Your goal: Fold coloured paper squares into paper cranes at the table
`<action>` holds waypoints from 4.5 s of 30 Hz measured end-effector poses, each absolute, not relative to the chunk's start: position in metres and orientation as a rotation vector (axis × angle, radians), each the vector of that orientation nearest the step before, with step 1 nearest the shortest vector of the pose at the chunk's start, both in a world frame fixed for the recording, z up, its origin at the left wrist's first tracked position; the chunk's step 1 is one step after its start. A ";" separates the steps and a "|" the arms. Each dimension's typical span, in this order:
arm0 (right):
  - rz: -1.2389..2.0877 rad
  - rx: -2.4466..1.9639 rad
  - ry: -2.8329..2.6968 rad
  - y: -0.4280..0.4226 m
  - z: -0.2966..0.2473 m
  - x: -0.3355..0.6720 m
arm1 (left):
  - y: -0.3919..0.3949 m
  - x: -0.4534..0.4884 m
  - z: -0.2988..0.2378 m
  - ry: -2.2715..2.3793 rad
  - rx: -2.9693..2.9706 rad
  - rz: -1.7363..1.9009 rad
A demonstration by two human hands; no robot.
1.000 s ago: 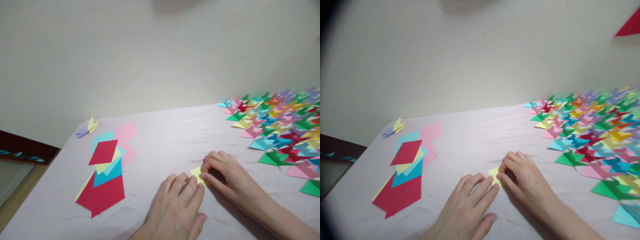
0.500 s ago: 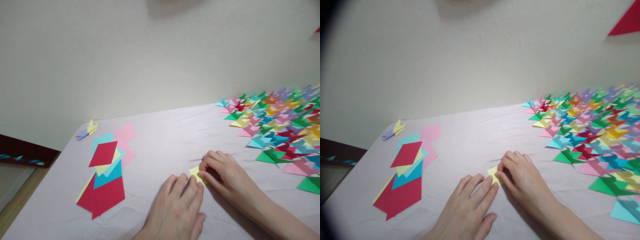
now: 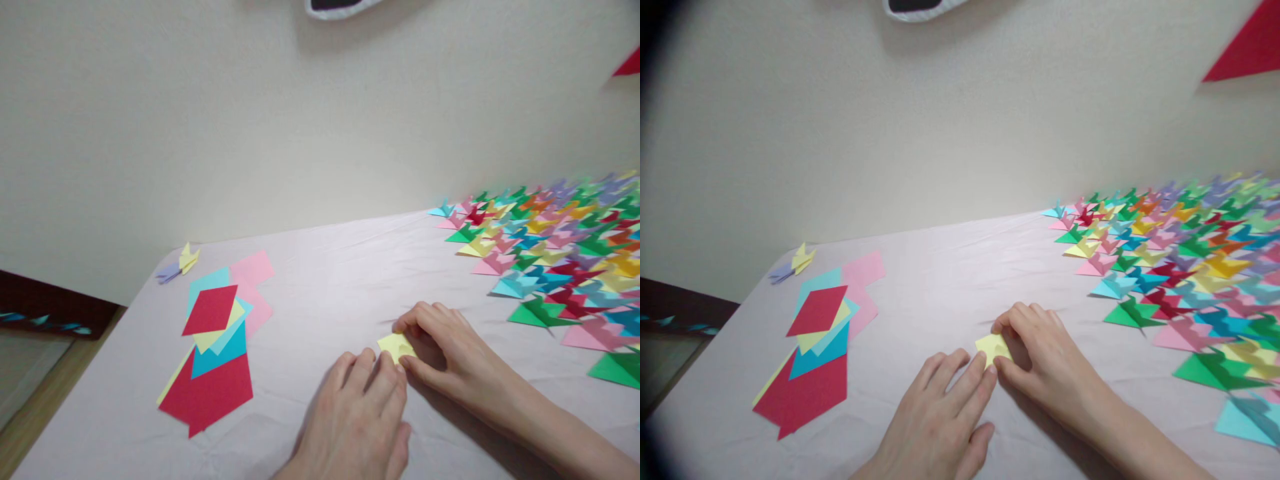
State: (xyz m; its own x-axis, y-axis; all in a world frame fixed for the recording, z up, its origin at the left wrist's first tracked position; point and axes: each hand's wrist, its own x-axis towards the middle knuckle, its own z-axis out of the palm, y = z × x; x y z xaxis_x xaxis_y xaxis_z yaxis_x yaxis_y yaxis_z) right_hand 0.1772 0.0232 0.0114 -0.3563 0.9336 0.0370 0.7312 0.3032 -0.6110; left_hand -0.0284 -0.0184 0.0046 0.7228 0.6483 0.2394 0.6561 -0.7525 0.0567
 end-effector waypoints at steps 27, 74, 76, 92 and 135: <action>0.688 -1.358 -2.146 -0.011 0.025 0.185 | -0.041 0.002 0.033 -1.844 -2.987 -0.338; 0.844 -1.327 -2.118 0.000 0.015 0.181 | 0.007 -0.024 0.030 -1.798 -3.205 -0.826; 0.846 -1.333 -2.112 0.001 0.014 0.181 | 0.008 -0.025 0.031 -1.759 -3.229 -0.763; 0.895 -1.346 -2.114 0.003 0.017 0.182 | 0.011 -0.025 0.030 -1.800 -3.244 -0.731; 0.892 -1.422 -2.095 0.002 0.005 0.173 | 0.005 -0.014 0.009 -1.730 -3.046 -0.756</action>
State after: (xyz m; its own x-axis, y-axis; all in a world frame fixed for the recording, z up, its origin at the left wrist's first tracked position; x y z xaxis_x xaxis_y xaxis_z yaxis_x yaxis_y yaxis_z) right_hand 0.1726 0.0015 0.0055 -0.3650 0.9309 0.0104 0.6380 0.2583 -0.7254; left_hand -0.0145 0.0047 0.0093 0.4717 0.8714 0.1349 0.6911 -0.4603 0.5572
